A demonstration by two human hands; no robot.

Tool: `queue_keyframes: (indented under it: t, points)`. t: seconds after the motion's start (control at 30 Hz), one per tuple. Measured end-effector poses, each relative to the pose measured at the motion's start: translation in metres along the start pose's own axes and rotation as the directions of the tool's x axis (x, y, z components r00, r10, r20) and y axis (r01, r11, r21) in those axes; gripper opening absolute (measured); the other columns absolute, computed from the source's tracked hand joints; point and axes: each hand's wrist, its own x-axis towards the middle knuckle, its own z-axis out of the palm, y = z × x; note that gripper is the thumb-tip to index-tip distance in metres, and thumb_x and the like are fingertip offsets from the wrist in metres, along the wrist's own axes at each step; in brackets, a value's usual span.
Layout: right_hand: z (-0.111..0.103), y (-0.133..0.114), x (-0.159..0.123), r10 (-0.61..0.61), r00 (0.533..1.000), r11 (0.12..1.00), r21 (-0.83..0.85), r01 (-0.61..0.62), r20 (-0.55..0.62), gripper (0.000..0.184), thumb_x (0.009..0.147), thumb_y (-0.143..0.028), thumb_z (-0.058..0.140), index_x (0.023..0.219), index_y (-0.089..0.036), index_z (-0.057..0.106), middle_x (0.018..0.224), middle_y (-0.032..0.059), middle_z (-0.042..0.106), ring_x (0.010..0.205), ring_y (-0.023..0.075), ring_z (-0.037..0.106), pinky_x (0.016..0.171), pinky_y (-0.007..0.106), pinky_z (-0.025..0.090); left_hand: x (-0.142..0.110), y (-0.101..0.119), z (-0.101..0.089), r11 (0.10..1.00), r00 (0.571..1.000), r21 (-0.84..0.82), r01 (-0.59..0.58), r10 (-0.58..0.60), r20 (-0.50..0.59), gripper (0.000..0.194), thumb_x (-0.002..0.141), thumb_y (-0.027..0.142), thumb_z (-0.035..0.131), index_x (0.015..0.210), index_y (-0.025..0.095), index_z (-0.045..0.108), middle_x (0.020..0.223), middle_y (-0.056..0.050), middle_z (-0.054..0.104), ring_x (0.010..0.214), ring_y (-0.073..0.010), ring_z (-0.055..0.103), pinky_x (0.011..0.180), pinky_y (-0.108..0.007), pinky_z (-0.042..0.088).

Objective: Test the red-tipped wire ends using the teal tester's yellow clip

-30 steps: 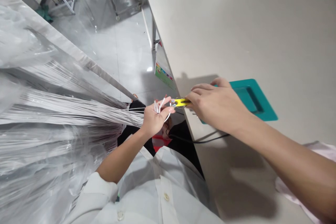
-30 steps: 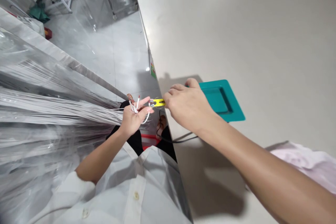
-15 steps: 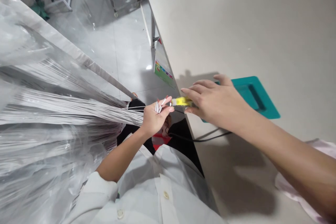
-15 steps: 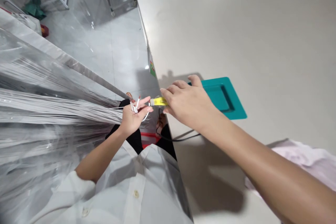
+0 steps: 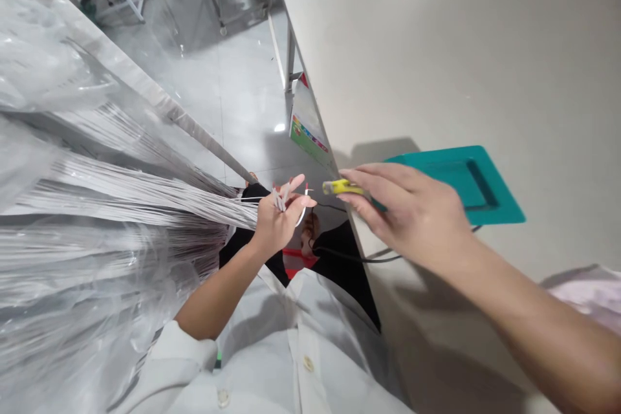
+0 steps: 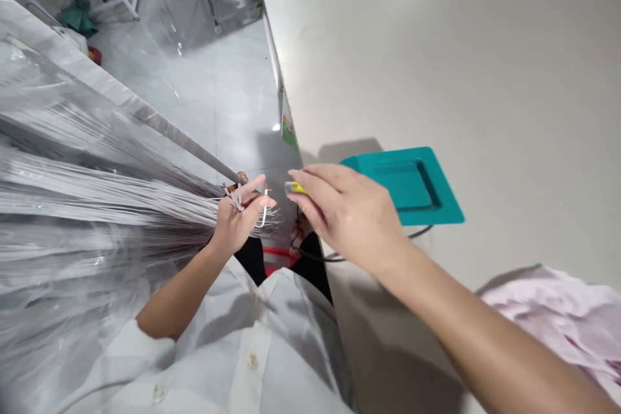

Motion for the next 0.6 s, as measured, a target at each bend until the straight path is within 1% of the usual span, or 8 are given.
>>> queue_keyframes:
  t: [0.07,0.13,0.2,0.27,0.4,0.5,0.57,0.6]
  points:
    - [0.006,-0.015,-0.005,0.111,0.994,0.976,0.188,-0.107,-0.008,0.022,0.084,-0.022,0.055,0.103,-0.017,0.065,0.096,0.0101,0.069,0.086,0.0198,0.065,0.074,0.031,0.053,-0.006,0.004,-0.003,1.000,0.999,-0.030,-0.007,0.008,0.037,0.043,0.076,0.028,0.064,0.118,0.020,0.061,0.076,-0.003,0.072,0.061,-0.0138,0.059,0.063,-0.028,0.047]
    - [0.015,-0.027,-0.008,0.269,0.960,0.869,0.411,-0.276,0.077,0.019,0.084,-0.024,0.056,0.100,-0.019,0.066,0.095,0.0084,0.069,0.085,0.0183,0.065,0.073,0.030,0.054,-0.011,0.009,-0.005,0.999,0.997,-0.049,-0.015,0.019,0.080,0.043,0.077,0.032,0.063,0.118,0.020,0.061,0.076,-0.003,0.072,0.054,-0.0113,0.055,0.058,-0.026,0.045]
    - [0.025,-0.033,-0.009,0.371,0.910,0.682,0.609,-0.404,0.188,0.017,0.082,-0.029,0.059,0.094,-0.021,0.068,0.090,0.0060,0.069,0.081,0.0171,0.065,0.070,0.030,0.054,-0.015,0.011,-0.006,0.998,0.992,-0.068,-0.019,0.027,0.124,0.042,0.077,0.034,0.064,0.116,0.019,0.062,0.074,-0.003,0.070,0.052,-0.0103,0.053,0.056,-0.026,0.044]
    - [0.032,-0.036,-0.010,0.434,0.857,0.482,0.731,-0.483,0.280,0.014,0.078,-0.032,0.064,0.087,-0.022,0.070,0.085,0.0039,0.069,0.074,0.0153,0.064,0.063,0.028,0.054,-0.017,0.011,-0.006,0.995,0.985,-0.098,-0.016,0.032,0.169,0.044,0.075,0.035,0.066,0.116,0.018,0.062,0.072,-0.002,0.069,0.055,-0.0114,0.055,0.059,-0.027,0.045]
    - [0.040,-0.039,-0.014,0.529,0.751,0.190,0.807,-0.560,0.396,0.012,0.073,-0.034,0.069,0.077,-0.022,0.071,0.070,0.0011,0.065,0.057,0.0109,0.056,0.046,0.023,0.045,-0.018,0.005,-0.005,0.990,0.969,-0.138,0.001,0.034,0.247,0.049,0.075,0.037,0.066,0.120,0.018,0.058,0.074,-0.004,0.070,0.066,-0.0151,0.060,0.068,-0.030,0.047]
    - [0.043,-0.039,-0.017,0.526,0.693,-0.013,0.819,-0.574,0.494,0.017,0.072,-0.036,0.070,0.070,-0.020,0.069,0.059,0.0000,0.060,0.051,0.0093,0.051,0.043,0.022,0.039,-0.020,0.002,-0.005,0.992,0.959,-0.128,0.013,0.024,0.284,0.052,0.075,0.038,0.066,0.121,0.017,0.057,0.073,-0.005,0.069,0.070,-0.0170,0.062,0.071,-0.031,0.048]
    - [0.043,-0.038,-0.018,0.494,0.674,-0.089,0.803,-0.590,0.550,0.021,0.071,-0.039,0.070,0.068,-0.018,0.068,0.056,0.0000,0.059,0.049,0.0090,0.049,0.042,0.022,0.038,-0.021,0.002,-0.004,0.993,0.959,-0.117,0.014,0.020,0.284,0.051,0.075,0.039,0.066,0.120,0.015,0.058,0.072,-0.005,0.068,0.071,-0.0172,0.062,0.071,-0.031,0.048]
    - [0.042,-0.038,-0.018,0.483,0.671,-0.089,0.794,-0.602,0.562,0.021,0.072,-0.039,0.069,0.070,-0.018,0.069,0.056,0.0000,0.059,0.049,0.0092,0.049,0.042,0.022,0.038,-0.021,0.003,-0.003,0.994,0.960,-0.104,0.013,0.017,0.281,0.050,0.074,0.039,0.067,0.117,0.015,0.060,0.072,-0.005,0.068,0.070,-0.0171,0.062,0.070,-0.030,0.048]
